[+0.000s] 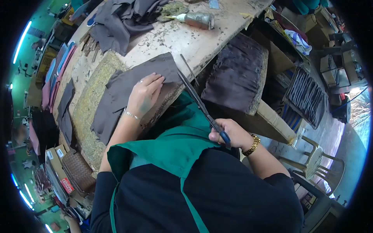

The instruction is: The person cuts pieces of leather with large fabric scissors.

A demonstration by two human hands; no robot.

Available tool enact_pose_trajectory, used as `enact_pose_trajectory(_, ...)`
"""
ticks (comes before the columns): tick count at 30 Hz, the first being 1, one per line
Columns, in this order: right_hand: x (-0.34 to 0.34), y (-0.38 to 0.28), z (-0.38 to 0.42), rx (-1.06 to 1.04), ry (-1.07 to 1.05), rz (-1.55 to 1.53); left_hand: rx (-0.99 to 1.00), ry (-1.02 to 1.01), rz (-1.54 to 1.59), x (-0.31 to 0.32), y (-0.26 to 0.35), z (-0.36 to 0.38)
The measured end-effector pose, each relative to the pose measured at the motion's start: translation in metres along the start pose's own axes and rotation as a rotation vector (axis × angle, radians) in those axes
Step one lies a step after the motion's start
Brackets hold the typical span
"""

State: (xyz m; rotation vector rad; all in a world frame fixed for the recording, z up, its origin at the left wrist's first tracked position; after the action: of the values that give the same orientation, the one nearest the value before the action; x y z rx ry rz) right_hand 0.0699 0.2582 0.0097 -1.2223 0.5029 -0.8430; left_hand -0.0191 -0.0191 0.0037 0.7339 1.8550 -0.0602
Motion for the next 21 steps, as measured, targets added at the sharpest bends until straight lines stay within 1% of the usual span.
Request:
enact_pose_trajectory(2,-0.001,0.005,0.003,0.015,-0.02,0.012,-0.012,0.02,0.03,-0.001,0.005,0.008)
enact_pose_trajectory(4,-0.003,0.006,0.005,-0.01,-0.016,0.158,-0.028,0.073,-0.037,0.002,0.01,0.007)
enact_pose_trajectory(5,-0.002,0.004,0.006,-0.015,-0.017,0.167,-0.027,0.082,-0.039,0.005,0.011,0.004)
enact_pose_trajectory(7,-0.001,-0.001,0.009,-0.004,0.019,0.163,-0.168,0.186,-0.045,0.013,0.01,-0.002)
enact_pose_trajectory(8,-0.001,-0.002,0.008,-0.007,0.016,0.171,-0.17,0.194,-0.046,0.014,0.011,-0.004)
enact_pose_trajectory(10,0.001,0.001,0.006,0.072,0.012,0.141,-0.23,0.177,-0.074,0.015,0.011,-0.008)
enact_pose_trajectory(11,0.002,0.003,0.005,0.07,0.017,0.143,-0.225,0.179,-0.071,0.013,0.012,-0.009)
enact_pose_trajectory(13,0.003,0.005,-0.001,0.079,0.008,0.176,-0.145,0.161,-0.078,0.008,0.016,-0.012)
enact_pose_trajectory(14,0.005,0.004,-0.003,0.083,0.01,0.177,-0.147,0.16,-0.074,0.008,0.016,-0.011)
enact_pose_trajectory(16,0.008,0.0,-0.01,0.118,0.036,0.068,-0.125,0.083,-0.065,0.009,0.013,-0.009)
enact_pose_trajectory(20,0.013,-0.004,-0.027,0.121,0.093,0.059,-0.102,0.093,-0.028,0.018,0.007,-0.004)
enact_pose_trajectory(21,0.013,-0.008,-0.031,0.149,0.094,0.086,-0.098,0.106,-0.018,0.018,0.006,-0.003)
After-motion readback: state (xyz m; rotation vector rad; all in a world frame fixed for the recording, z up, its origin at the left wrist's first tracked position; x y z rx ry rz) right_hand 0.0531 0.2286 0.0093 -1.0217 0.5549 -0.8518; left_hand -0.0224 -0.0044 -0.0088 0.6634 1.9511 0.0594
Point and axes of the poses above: each hand's wrist, its own z-axis away from the middle knuckle, its own x-axis out of the palm, y = z × x, the point moved 1 cm from there along -z, towards the middle knuckle, and after that the axes turned 6 degrees about -x, right-handed, at the moved point
